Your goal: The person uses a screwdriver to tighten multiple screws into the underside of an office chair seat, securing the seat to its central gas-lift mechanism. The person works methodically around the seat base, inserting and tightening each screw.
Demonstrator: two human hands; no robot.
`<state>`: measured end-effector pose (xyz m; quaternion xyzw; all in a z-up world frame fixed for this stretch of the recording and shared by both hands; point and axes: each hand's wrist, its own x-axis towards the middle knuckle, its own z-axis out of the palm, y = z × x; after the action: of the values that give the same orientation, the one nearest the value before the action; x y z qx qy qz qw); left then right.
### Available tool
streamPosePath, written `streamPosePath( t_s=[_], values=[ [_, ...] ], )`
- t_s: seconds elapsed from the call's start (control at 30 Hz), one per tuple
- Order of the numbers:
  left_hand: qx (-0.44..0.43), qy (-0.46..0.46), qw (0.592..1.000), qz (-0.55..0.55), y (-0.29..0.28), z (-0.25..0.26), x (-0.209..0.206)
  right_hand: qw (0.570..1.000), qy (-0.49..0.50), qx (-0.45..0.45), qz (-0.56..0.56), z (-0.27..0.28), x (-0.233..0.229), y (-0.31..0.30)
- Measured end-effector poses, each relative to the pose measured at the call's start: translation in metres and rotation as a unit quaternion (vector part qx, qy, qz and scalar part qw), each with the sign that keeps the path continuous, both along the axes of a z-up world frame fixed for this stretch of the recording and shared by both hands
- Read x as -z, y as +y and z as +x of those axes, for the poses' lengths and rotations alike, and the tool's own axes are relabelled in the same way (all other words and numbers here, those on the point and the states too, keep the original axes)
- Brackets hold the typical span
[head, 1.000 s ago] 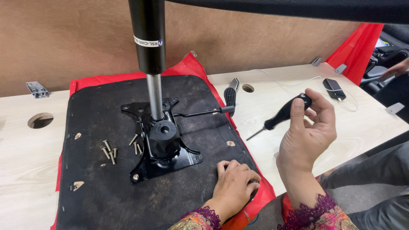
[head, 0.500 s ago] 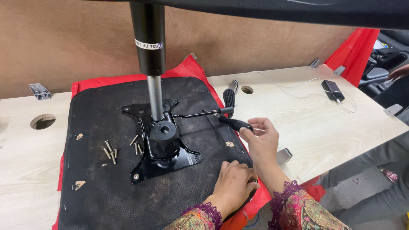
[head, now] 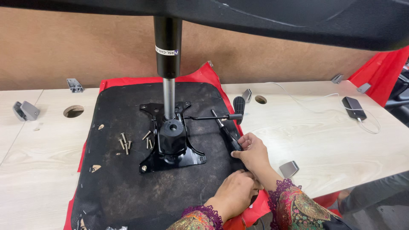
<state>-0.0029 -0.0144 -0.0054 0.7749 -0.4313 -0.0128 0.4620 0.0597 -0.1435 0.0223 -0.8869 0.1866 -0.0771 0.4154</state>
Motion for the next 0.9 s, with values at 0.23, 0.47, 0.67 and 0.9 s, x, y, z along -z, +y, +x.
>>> streamPosePath(
  t_s=[0.23,0.47,0.67,0.9],
  values=[
    [-0.064,-0.094,0.988,0.103,-0.012,-0.005,0.001,0.996,0.018,-0.067,-0.060,0.004,0.000,-0.012],
    [-0.102,-0.100,0.980,0.140,-0.021,-0.012,0.002,0.996,0.022,-0.081,-0.029,0.003,0.001,-0.015],
    [-0.145,-0.038,0.975,0.162,-0.023,-0.018,-0.005,0.995,-0.001,-0.098,0.003,-0.002,0.002,-0.016],
    [-0.130,-0.011,0.988,0.087,-0.014,-0.032,-0.011,0.988,-0.050,-0.117,0.093,-0.010,0.008,-0.022]
  ],
)
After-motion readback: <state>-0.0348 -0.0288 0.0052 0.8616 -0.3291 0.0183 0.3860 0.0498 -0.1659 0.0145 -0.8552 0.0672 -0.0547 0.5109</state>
